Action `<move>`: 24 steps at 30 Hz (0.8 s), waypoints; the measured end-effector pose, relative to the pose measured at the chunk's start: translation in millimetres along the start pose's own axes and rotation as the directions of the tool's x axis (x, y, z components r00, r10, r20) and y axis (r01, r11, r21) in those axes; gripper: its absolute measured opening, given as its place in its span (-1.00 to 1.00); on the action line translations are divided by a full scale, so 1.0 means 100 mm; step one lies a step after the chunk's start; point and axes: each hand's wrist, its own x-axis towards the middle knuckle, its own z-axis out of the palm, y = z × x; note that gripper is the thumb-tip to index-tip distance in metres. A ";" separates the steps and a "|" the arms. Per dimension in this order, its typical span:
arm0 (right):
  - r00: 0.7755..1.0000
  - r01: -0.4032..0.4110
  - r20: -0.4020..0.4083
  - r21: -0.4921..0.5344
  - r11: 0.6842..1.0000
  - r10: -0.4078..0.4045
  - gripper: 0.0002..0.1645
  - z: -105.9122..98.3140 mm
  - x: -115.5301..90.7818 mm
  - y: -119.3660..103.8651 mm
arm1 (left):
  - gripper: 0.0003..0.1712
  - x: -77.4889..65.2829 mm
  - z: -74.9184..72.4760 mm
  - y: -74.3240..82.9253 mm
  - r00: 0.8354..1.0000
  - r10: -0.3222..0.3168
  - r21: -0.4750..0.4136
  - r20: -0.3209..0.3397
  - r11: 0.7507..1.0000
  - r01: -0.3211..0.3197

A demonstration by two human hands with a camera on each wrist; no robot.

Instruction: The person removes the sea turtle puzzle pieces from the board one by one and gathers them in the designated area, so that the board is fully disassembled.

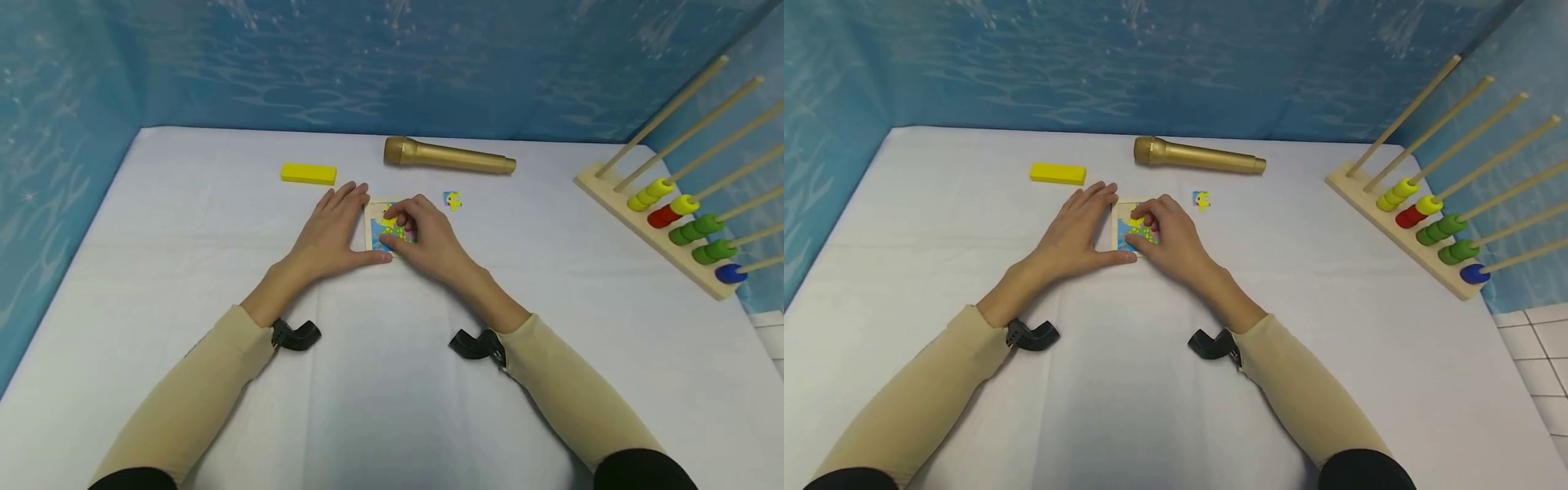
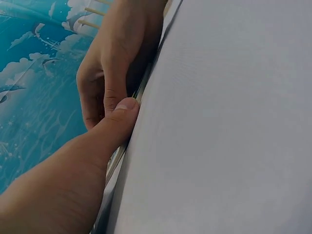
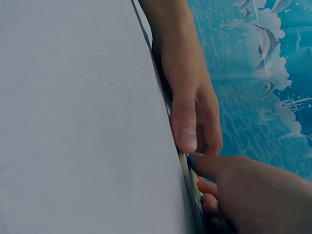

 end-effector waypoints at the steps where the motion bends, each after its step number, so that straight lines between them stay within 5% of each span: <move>1: 1.000 -0.010 0.019 -0.008 1.000 0.010 -0.59 0.00 0.02 -0.01 | 0.29 0.00 0.00 0.00 1.000 -0.001 0.002 -0.002 1.000 0.001; 8: 0.995 -0.063 0.068 -0.072 0.995 0.068 -0.61 0.00 0.08 -0.06 | 0.29 0.01 0.01 -0.01 1.000 -0.003 0.004 -0.008 1.000 0.003; 24: 0.997 -0.051 0.056 -0.083 0.995 0.055 -0.62 0.00 0.07 -0.04 | 0.29 0.02 0.02 0.01 1.000 -0.007 0.007 -0.004 1.000 0.007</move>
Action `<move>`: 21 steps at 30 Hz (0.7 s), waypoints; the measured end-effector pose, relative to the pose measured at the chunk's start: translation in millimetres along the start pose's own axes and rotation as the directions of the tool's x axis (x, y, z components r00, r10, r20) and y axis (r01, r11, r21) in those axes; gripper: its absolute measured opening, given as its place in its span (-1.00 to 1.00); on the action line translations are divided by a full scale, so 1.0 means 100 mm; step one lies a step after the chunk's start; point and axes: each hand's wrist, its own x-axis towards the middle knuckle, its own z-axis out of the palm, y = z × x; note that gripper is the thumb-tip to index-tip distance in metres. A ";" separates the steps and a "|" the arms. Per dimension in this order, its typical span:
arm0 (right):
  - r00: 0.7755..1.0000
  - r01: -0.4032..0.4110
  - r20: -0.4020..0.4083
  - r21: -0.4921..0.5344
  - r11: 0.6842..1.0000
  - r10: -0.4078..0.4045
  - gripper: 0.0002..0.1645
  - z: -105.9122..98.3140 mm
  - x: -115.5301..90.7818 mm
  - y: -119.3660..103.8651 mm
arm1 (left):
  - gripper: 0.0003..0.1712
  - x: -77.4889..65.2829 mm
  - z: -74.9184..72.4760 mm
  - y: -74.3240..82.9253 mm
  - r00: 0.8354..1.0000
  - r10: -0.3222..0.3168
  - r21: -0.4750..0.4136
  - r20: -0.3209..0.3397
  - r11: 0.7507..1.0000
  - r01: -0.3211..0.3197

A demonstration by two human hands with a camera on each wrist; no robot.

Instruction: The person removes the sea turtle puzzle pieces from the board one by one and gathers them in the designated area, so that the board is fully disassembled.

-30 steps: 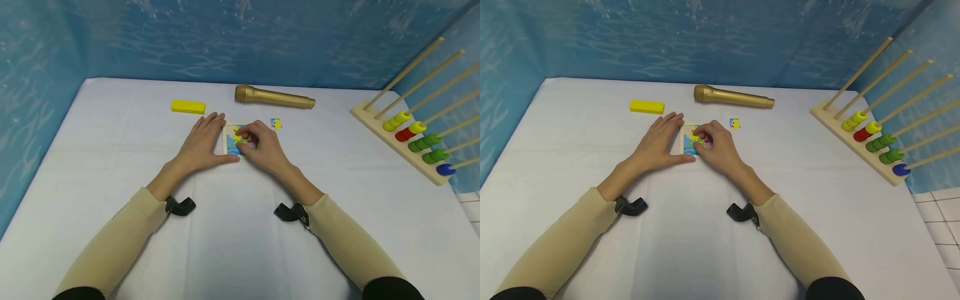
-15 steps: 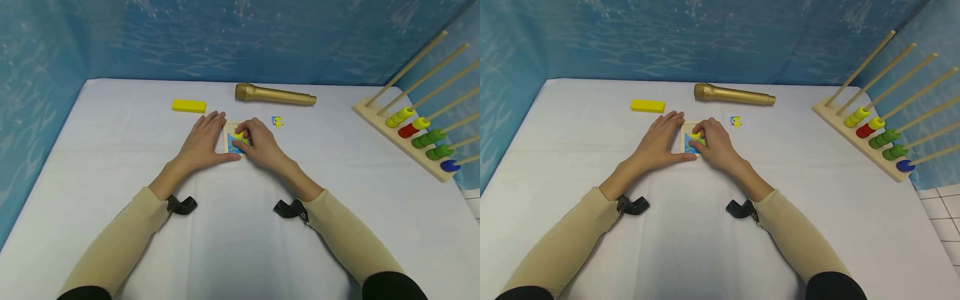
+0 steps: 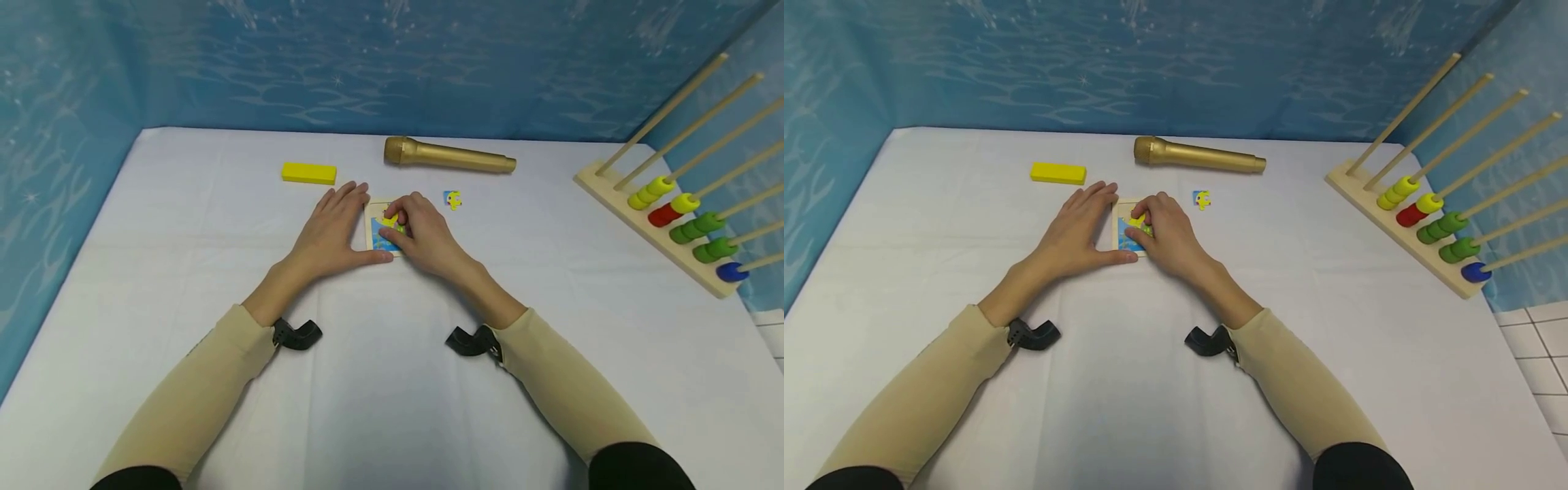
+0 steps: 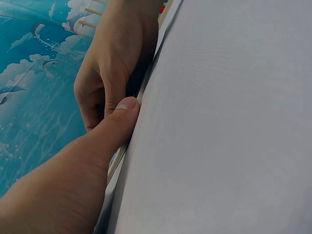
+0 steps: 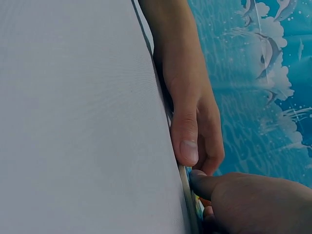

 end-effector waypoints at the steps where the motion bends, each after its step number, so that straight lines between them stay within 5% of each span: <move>1: 1.000 0.001 0.000 0.005 1.000 -0.001 -0.62 0.00 0.00 0.00 | 0.29 0.00 0.00 0.00 1.000 -0.003 0.001 0.001 1.000 0.003; 21: 0.983 0.102 -0.175 0.251 0.963 -0.058 -0.78 0.05 -0.03 0.09 | 0.30 -0.01 -0.01 0.00 1.000 -0.010 0.007 0.009 1.000 0.010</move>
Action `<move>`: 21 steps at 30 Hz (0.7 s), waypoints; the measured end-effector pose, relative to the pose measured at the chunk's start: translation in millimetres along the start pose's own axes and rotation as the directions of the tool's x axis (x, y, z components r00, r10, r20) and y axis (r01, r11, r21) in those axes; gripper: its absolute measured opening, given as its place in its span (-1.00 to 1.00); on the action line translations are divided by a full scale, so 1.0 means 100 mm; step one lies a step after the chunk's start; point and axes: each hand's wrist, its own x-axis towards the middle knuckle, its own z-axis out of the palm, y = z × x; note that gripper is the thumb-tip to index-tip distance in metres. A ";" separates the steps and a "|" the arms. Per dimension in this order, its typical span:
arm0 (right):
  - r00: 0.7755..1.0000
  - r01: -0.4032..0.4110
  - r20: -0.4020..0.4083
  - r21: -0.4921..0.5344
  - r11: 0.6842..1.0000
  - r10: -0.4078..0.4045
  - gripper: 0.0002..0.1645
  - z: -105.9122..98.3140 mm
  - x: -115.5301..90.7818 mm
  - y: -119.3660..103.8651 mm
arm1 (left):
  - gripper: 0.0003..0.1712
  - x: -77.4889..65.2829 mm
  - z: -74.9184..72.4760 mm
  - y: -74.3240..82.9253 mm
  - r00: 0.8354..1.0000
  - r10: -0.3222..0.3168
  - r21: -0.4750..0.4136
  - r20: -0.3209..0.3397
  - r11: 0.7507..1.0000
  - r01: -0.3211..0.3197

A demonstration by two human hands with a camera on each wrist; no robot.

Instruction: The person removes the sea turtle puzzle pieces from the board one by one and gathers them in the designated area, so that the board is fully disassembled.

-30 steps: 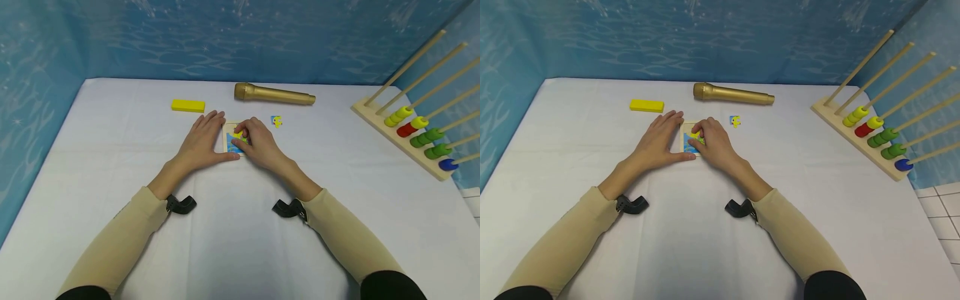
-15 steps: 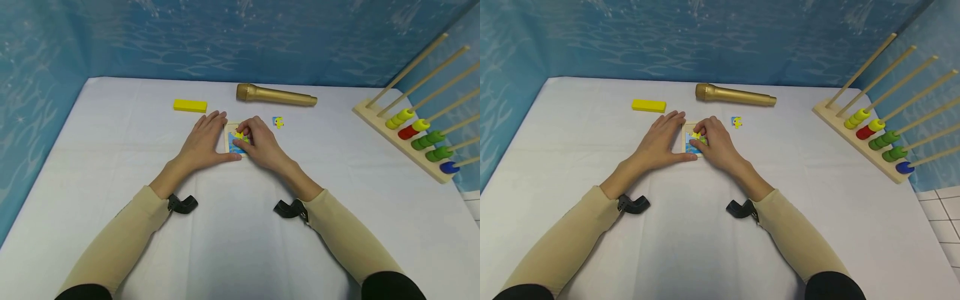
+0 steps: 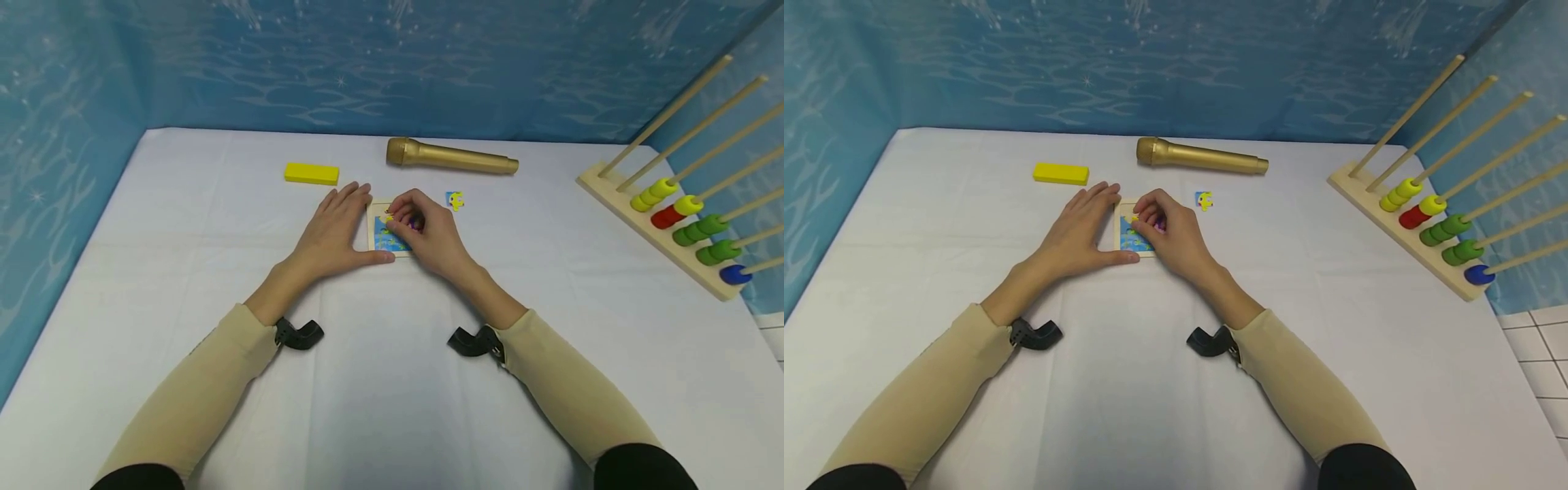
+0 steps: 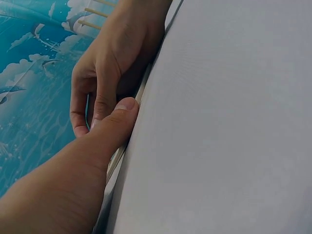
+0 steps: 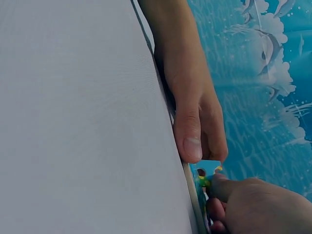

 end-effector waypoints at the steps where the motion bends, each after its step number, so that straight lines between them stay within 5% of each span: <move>1: 1.000 0.000 0.000 0.004 1.000 0.000 -0.79 0.00 0.00 0.00 | 0.30 0.00 0.00 0.00 1.000 0.000 0.001 -0.001 1.000 0.000; 10: 1.000 0.024 -0.015 0.013 1.000 -0.024 -0.82 0.01 0.01 -0.02 | 0.31 0.00 -0.01 -0.03 1.000 -0.002 0.016 -0.004 1.000 0.002; 21: 0.975 -0.073 -0.200 0.103 0.992 0.092 -0.83 -0.13 -0.12 0.07 | 0.31 -0.01 0.02 0.00 1.000 -0.006 0.009 0.000 1.000 0.006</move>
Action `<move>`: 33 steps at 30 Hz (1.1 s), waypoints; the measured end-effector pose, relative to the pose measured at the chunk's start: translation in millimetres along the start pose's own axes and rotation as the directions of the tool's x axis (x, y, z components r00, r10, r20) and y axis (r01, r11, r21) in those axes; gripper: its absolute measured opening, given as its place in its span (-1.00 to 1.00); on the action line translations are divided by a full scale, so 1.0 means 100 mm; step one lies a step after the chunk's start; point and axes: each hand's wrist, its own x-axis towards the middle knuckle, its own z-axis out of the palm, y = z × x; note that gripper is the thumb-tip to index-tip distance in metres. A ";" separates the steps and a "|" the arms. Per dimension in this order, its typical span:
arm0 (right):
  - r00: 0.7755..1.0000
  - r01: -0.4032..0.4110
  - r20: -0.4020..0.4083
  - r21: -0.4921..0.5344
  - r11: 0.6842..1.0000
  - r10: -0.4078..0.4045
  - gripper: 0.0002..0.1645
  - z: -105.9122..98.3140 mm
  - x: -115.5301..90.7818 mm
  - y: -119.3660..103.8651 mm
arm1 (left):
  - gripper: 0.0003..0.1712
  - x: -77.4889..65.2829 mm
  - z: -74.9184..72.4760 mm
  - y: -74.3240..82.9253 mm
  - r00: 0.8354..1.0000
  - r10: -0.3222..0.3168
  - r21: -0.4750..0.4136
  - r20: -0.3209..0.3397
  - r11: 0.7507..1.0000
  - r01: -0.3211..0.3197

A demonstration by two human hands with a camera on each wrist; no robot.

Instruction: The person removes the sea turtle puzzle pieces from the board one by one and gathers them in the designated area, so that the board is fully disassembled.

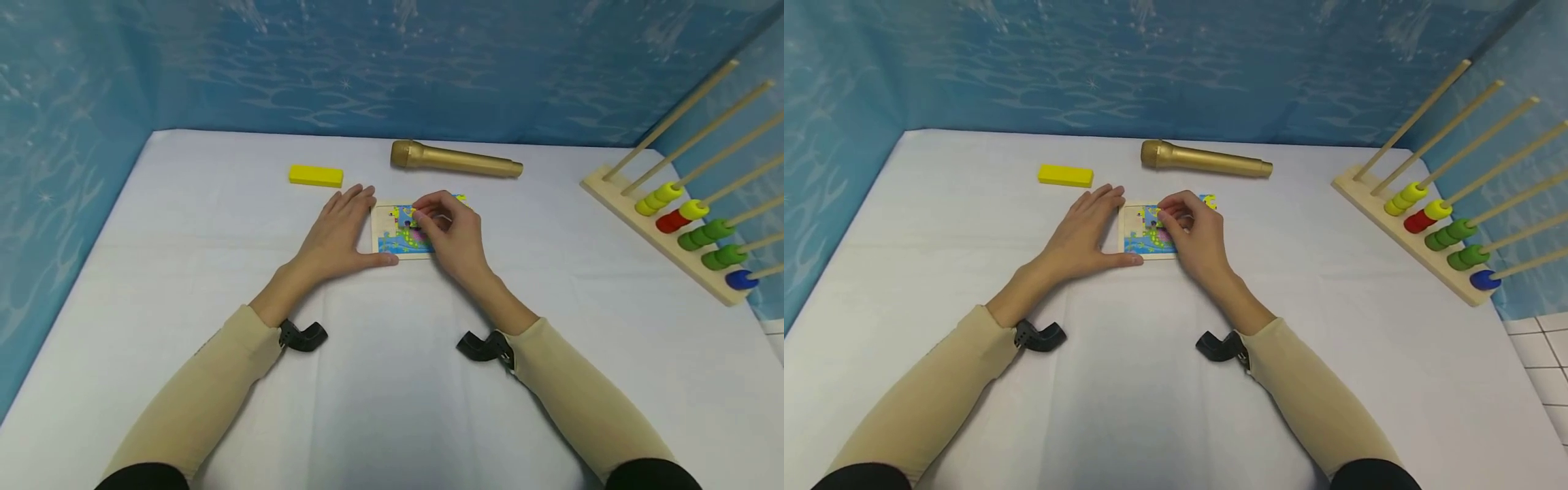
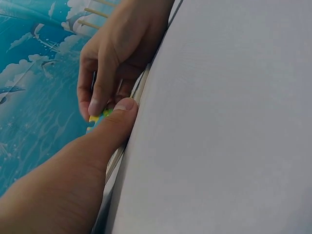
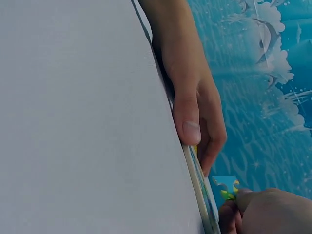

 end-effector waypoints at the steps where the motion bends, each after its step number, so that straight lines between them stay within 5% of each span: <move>1: 1.000 -0.004 -0.014 -0.011 1.000 0.004 -0.83 -0.04 -0.02 0.02 | 0.32 0.01 0.01 0.01 1.000 -0.001 0.003 0.004 1.000 0.001; 13: 0.986 -0.075 -0.157 -0.167 0.983 0.049 -0.85 -0.62 -0.20 0.30 | 0.34 0.01 0.04 0.02 0.999 -0.023 0.013 0.035 1.000 0.022; 33: 0.986 -0.048 -0.169 -0.338 0.940 -0.010 -0.84 -0.64 -0.21 0.25 | 0.33 0.01 0.03 0.02 1.000 -0.008 -0.003 0.009 1.000 0.008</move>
